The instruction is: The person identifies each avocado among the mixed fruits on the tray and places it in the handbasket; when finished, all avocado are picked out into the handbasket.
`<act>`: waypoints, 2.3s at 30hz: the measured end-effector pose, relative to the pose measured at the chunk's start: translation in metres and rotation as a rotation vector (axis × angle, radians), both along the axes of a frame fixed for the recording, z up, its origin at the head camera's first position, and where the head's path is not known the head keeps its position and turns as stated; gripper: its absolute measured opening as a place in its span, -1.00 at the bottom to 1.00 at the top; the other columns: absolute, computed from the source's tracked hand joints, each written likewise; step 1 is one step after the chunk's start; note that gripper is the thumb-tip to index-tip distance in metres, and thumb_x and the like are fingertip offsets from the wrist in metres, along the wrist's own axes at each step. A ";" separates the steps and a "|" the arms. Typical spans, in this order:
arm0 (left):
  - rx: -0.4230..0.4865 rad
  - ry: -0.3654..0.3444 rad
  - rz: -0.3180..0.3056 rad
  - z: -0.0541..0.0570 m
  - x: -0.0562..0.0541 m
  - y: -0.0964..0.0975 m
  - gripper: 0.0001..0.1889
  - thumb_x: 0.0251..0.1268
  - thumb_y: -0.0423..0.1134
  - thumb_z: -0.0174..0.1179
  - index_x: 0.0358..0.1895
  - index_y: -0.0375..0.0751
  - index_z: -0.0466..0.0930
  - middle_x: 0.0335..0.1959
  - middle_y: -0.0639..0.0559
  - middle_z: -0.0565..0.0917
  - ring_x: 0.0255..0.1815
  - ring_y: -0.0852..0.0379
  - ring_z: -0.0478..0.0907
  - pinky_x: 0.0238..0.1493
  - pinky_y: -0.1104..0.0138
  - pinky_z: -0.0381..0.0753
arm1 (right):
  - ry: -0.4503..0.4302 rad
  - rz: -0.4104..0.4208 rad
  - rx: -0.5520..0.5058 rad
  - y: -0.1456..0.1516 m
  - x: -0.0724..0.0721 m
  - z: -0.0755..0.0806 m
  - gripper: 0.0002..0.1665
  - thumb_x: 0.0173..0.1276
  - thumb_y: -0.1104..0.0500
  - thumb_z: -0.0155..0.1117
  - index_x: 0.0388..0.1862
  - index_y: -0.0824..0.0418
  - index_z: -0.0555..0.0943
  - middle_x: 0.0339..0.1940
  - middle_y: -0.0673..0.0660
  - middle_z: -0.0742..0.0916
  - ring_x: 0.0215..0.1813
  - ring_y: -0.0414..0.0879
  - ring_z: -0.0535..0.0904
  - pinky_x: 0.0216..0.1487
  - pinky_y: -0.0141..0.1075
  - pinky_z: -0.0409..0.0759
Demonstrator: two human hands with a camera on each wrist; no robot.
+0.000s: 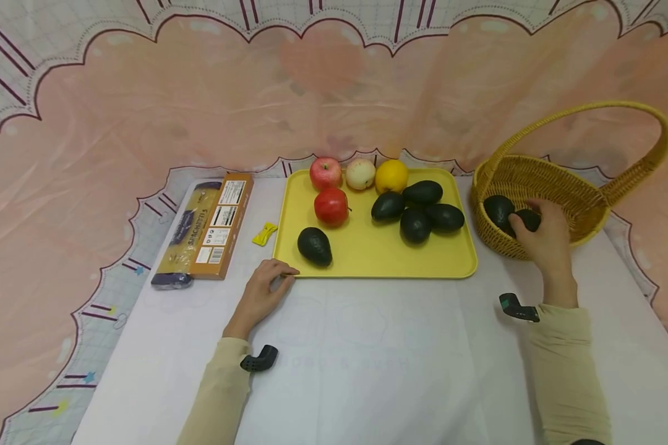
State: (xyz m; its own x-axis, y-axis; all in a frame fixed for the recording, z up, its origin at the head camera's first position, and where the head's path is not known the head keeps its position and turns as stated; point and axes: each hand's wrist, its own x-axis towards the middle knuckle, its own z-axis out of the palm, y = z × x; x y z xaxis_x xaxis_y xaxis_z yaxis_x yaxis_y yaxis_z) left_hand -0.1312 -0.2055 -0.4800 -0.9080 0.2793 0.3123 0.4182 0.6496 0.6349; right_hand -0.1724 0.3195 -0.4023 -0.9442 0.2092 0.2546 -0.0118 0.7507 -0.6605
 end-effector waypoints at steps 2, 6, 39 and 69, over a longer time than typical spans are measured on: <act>-0.001 -0.004 -0.002 0.000 0.000 -0.001 -0.86 0.25 -0.30 0.22 -0.17 0.01 0.65 -0.21 0.15 0.61 -0.09 0.21 0.42 -0.02 0.24 0.40 | 0.029 0.011 -0.017 -0.007 0.000 -0.001 -0.40 0.37 0.05 0.11 0.26 0.39 0.34 0.20 0.45 0.44 0.24 0.34 0.31 0.25 0.20 0.19; -0.007 0.001 -0.008 -0.002 0.000 -0.002 -0.86 0.26 -0.29 0.22 -0.16 0.02 0.65 -0.21 0.16 0.61 -0.10 0.22 0.42 -0.03 0.26 0.40 | 0.116 0.058 -0.038 -0.022 -0.003 -0.005 -0.49 0.34 0.14 0.17 0.19 0.38 0.40 0.13 0.41 0.48 0.17 0.28 0.37 0.16 0.14 0.28; 0.013 0.023 -0.028 0.001 0.001 -0.001 -0.87 0.26 -0.32 0.21 -0.18 -0.02 0.66 -0.21 0.13 0.62 -0.09 0.18 0.44 -0.02 0.26 0.40 | 0.255 0.476 -0.050 -0.127 -0.010 -0.020 -0.57 0.26 0.29 0.27 0.10 0.33 0.47 0.04 0.27 0.57 0.10 0.10 0.46 0.10 0.00 0.41; 0.015 0.019 -0.021 -0.002 0.001 -0.003 -0.85 0.27 -0.29 0.20 -0.17 0.05 0.64 -0.18 0.17 0.61 -0.06 0.21 0.43 0.01 0.29 0.39 | -0.126 0.922 -0.057 -0.246 -0.018 -0.036 0.04 0.10 -0.06 0.45 0.47 -0.04 0.09 0.36 0.13 0.33 0.33 0.05 0.35 0.30 -0.06 0.38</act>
State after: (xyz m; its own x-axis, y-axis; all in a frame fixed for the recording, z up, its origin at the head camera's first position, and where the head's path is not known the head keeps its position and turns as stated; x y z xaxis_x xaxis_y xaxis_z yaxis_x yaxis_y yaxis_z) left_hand -0.1306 -0.2081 -0.4821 -0.8959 0.2936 0.3334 0.4437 0.6308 0.6366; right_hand -0.1900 0.0733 -0.4382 -0.7635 -0.6277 0.1516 -0.5128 0.4466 -0.7332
